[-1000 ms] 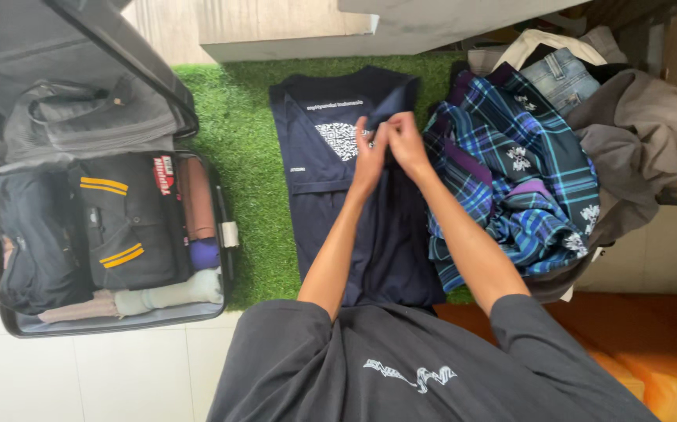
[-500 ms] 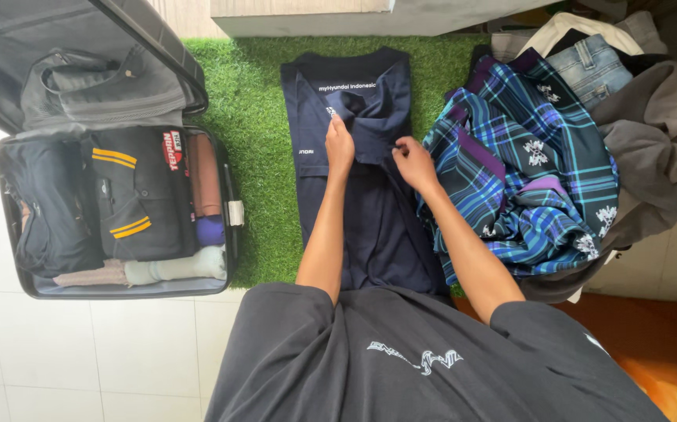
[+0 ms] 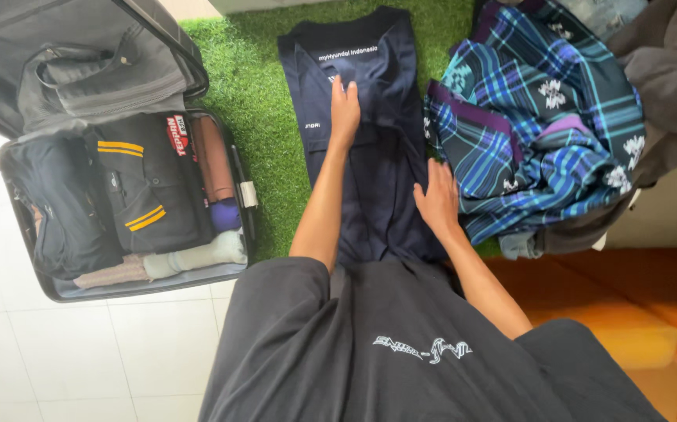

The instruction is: The person spreads out a dark shirt on a green surface, folds it into a small rectangle by turning the sleeves and body inward, and places the folded shirt into an open suitcase already containing other clothes and a bottle.

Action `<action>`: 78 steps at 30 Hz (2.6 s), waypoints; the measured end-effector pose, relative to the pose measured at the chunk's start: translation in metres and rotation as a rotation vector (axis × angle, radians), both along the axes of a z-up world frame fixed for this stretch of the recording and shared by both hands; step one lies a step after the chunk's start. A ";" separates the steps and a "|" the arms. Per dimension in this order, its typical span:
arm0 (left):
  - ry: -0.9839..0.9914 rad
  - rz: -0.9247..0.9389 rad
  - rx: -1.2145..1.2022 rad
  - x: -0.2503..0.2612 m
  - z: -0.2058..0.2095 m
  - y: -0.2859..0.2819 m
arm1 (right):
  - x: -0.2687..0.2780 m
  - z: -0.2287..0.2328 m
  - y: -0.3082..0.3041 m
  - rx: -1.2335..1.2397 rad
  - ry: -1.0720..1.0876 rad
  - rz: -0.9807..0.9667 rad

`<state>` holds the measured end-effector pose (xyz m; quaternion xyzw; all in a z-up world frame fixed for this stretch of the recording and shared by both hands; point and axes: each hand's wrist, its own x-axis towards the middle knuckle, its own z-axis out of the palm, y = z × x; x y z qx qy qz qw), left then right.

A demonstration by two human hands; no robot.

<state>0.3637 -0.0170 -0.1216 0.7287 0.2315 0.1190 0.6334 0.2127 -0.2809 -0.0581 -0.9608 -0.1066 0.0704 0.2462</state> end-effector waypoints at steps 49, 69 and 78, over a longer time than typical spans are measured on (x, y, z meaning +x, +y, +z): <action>-0.041 -0.034 0.274 -0.112 0.033 0.020 | -0.162 0.030 -0.023 -0.245 -0.055 -0.057; 0.621 -0.398 -0.179 -0.311 0.000 -0.109 | -0.192 0.060 0.003 -0.097 0.689 -0.090; 0.708 -0.542 -0.010 -0.284 0.066 -0.070 | -0.104 0.028 0.037 0.318 0.071 -0.355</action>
